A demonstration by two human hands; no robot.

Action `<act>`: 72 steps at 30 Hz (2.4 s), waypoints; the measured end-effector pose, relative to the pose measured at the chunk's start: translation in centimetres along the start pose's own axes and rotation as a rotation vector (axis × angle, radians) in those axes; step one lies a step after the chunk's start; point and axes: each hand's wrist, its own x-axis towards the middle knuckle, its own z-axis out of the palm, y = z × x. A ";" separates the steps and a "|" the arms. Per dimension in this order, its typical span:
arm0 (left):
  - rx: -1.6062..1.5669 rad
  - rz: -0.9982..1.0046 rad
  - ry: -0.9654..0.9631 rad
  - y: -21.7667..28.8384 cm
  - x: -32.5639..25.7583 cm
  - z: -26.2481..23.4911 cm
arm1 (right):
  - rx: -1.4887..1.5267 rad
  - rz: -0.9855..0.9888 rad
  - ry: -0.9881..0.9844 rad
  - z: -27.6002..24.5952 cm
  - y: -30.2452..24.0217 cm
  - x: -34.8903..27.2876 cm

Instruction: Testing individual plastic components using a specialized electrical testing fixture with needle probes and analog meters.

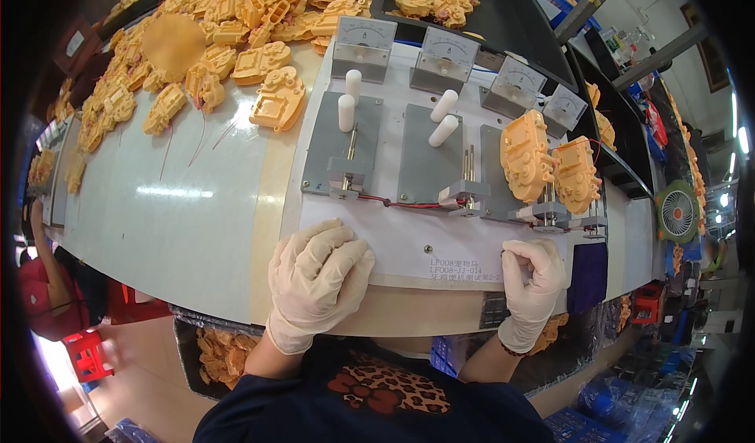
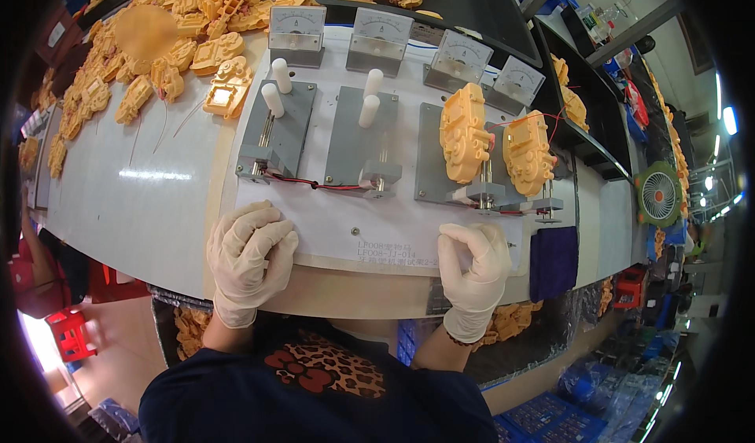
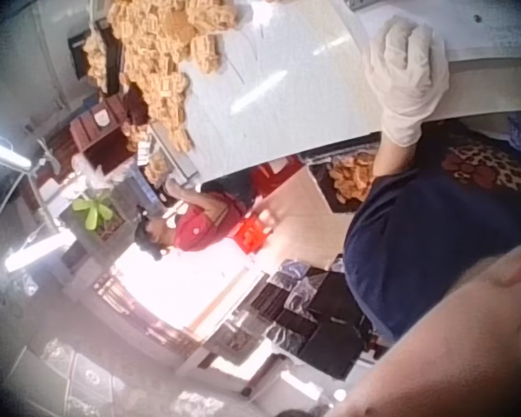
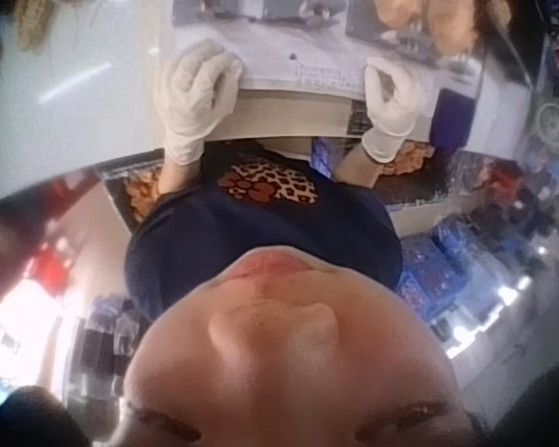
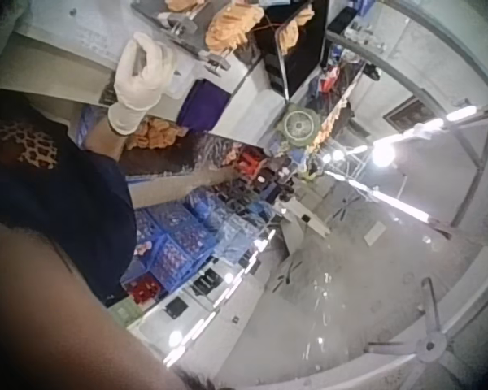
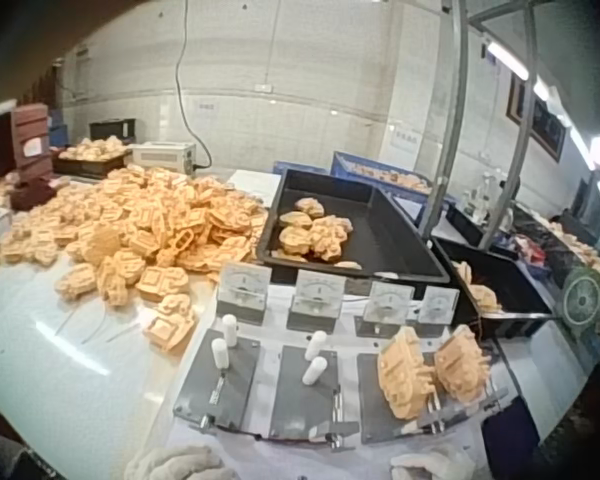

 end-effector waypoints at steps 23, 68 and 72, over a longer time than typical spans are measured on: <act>0.035 -0.411 0.408 -5.3 1.0 -10.4 | -0.254 -0.370 0.056 -0.1 -1.1 0.9; 0.034 -0.049 -0.307 -1.0 0.3 -4.0 | -0.334 -0.441 0.010 -0.8 -0.6 1.4; 0.028 -0.056 -0.309 -1.2 0.4 -4.5 | -0.296 -0.416 0.008 -0.7 -0.5 1.3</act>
